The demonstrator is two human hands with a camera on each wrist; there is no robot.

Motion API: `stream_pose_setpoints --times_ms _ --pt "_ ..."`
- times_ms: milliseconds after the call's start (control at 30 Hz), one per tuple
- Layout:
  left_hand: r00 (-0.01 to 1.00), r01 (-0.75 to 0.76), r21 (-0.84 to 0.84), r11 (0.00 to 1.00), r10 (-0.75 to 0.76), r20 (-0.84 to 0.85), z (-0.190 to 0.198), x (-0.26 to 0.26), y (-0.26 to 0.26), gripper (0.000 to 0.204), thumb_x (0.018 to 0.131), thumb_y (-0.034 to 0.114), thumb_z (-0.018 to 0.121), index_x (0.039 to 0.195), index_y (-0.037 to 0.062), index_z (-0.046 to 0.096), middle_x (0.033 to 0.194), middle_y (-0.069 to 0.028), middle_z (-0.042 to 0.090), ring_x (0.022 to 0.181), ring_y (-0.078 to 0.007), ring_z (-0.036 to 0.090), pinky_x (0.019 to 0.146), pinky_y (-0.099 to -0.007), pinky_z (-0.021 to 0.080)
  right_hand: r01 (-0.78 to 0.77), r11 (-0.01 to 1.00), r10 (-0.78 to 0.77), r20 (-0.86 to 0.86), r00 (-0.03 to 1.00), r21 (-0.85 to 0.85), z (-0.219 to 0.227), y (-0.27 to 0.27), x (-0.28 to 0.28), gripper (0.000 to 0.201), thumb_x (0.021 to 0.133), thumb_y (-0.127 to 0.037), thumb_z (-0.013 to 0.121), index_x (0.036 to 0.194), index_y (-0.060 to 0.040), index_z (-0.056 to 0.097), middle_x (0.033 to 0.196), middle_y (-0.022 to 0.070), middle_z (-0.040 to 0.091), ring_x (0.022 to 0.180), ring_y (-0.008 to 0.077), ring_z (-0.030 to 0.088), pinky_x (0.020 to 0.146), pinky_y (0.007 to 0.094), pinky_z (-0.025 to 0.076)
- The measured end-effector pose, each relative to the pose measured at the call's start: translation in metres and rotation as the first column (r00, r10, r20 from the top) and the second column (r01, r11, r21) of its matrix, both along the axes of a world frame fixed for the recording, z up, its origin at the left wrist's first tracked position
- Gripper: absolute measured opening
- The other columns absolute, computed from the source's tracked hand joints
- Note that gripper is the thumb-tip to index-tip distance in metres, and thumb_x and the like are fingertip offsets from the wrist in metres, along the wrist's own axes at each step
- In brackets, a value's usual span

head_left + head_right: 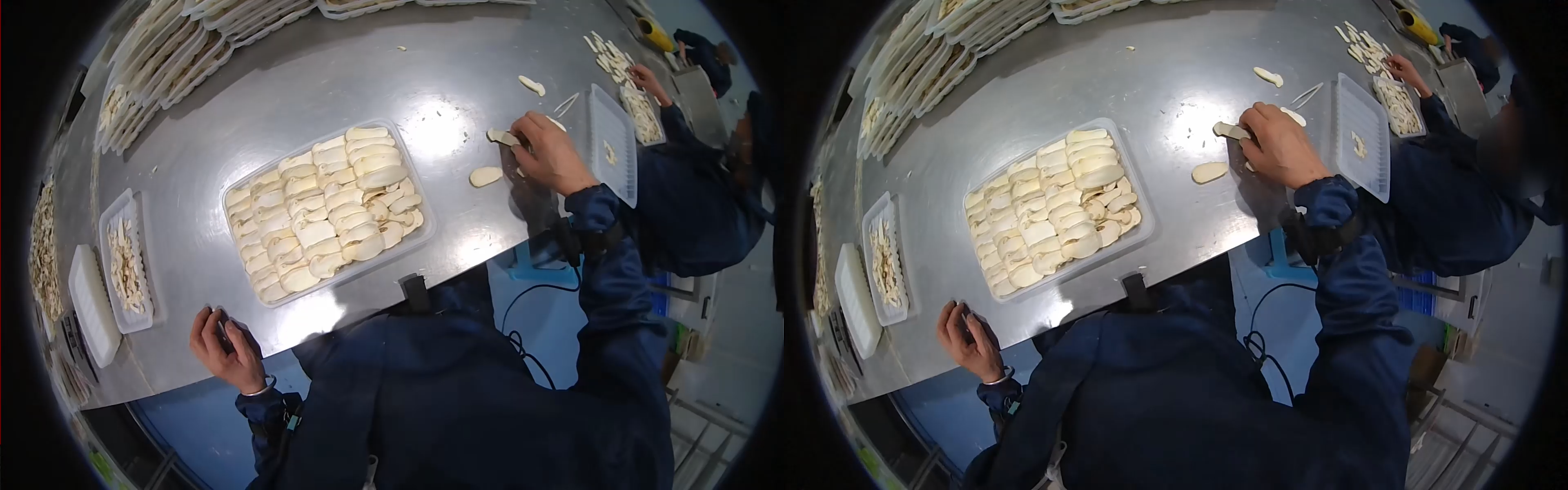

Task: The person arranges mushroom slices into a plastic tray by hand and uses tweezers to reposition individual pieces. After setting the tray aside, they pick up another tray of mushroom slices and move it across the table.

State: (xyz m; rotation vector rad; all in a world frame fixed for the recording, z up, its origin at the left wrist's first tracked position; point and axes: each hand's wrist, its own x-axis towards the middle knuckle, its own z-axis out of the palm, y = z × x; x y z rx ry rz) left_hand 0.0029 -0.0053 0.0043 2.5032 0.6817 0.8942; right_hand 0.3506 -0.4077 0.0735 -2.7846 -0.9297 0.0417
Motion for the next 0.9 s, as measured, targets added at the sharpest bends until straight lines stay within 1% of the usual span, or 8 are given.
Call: stream_pose_setpoints --times_ms 167,267,300,400,433,533,633,900 --pt "1.000 -0.002 -0.006 1.000 0.002 0.005 0.001 0.002 -0.001 0.020 0.089 0.006 0.060 0.107 -0.0017 0.065 0.121 -0.0175 0.058 0.112 -0.0322 0.055 0.095 -0.0399 0.045 -0.031 0.996 0.024 0.083 0.996 0.086 -0.007 0.003 -0.004 0.017 0.081 -0.010 0.063 0.095 -0.0010 0.060 0.092 0.0154 0.059 0.088 0.0351 0.059 0.077 0.0425 0.048" --pt "1.000 -0.021 0.000 1.000 0.021 -0.001 0.001 0.001 -0.002 0.019 0.089 0.005 0.060 0.106 -0.0013 0.066 0.121 -0.0175 0.058 0.111 -0.0328 0.055 0.095 -0.0400 0.045 0.015 0.992 -0.022 0.054 0.998 0.128 -0.015 0.005 -0.001 0.016 0.079 -0.009 0.063 0.093 -0.0019 0.059 0.091 0.0152 0.058 0.087 0.0358 0.059 0.074 0.0430 0.048" --pt "1.000 -0.024 0.001 1.000 0.024 -0.002 0.000 0.001 -0.001 0.019 0.089 0.005 0.060 0.106 -0.0011 0.066 0.120 -0.0175 0.059 0.111 -0.0330 0.055 0.095 -0.0400 0.045 -0.016 0.993 0.001 0.131 0.991 0.113 -0.018 0.005 -0.001 0.017 0.078 -0.009 0.065 0.092 -0.0025 0.059 0.090 0.0152 0.057 0.085 0.0363 0.058 0.072 0.0435 0.047" --pt "1.000 -0.030 0.021 0.999 0.030 -0.001 0.002 0.002 -0.002 0.019 0.088 0.005 0.060 0.105 -0.0002 0.066 0.119 -0.0172 0.060 0.110 -0.0330 0.055 0.095 -0.0403 0.045 -0.097 0.967 0.053 0.189 0.981 0.234 0.001 0.026 -0.018 0.017 0.077 -0.008 0.065 0.091 -0.0024 0.057 0.088 0.0149 0.056 0.083 0.0362 0.057 0.072 0.0441 0.046" --pt "0.999 -0.032 0.031 0.999 0.032 -0.009 0.001 0.002 -0.002 0.019 0.088 0.005 0.060 0.105 0.0000 0.066 0.119 -0.0170 0.060 0.110 -0.0329 0.055 0.095 -0.0404 0.045 -0.187 0.957 0.127 0.256 0.958 0.224 0.011 0.040 -0.027 0.019 0.075 -0.006 0.065 0.091 -0.0022 0.056 0.088 0.0144 0.055 0.081 0.0345 0.056 0.072 0.0429 0.045" --pt "1.000 -0.024 0.028 0.999 0.024 -0.005 -0.002 0.001 0.001 0.019 0.088 0.006 0.060 0.105 0.0007 0.066 0.119 -0.0164 0.060 0.110 -0.0327 0.055 0.095 -0.0405 0.044 -0.395 0.879 0.317 0.291 0.903 0.266 0.025 0.086 -0.062 0.022 0.072 -0.004 0.065 0.091 -0.0018 0.055 0.088 0.0137 0.054 0.082 0.0321 0.056 0.073 0.0408 0.045" --pt "1.000 -0.029 0.040 0.999 0.029 -0.012 0.000 0.002 -0.001 0.019 0.088 0.006 0.060 0.105 0.0008 0.066 0.119 -0.0161 0.060 0.110 -0.0326 0.055 0.095 -0.0404 0.044 -0.468 0.846 0.399 0.278 0.874 0.255 0.015 0.112 -0.074 0.024 0.070 -0.004 0.065 0.091 -0.0015 0.053 0.088 0.0134 0.053 0.083 0.0303 0.055 0.075 0.0395 0.045" --pt "0.999 -0.034 0.030 0.999 0.034 -0.004 -0.001 0.002 -0.001 0.019 0.088 0.007 0.061 0.105 0.0012 0.067 0.118 -0.0154 0.061 0.110 -0.0321 0.055 0.094 -0.0403 0.045 -0.501 0.835 0.444 0.258 0.858 0.228 0.002 0.126 -0.072 0.025 0.070 -0.002 0.064 0.093 -0.0029 0.054 0.088 0.0104 0.054 0.084 0.0277 0.056 0.075 0.0382 0.045"
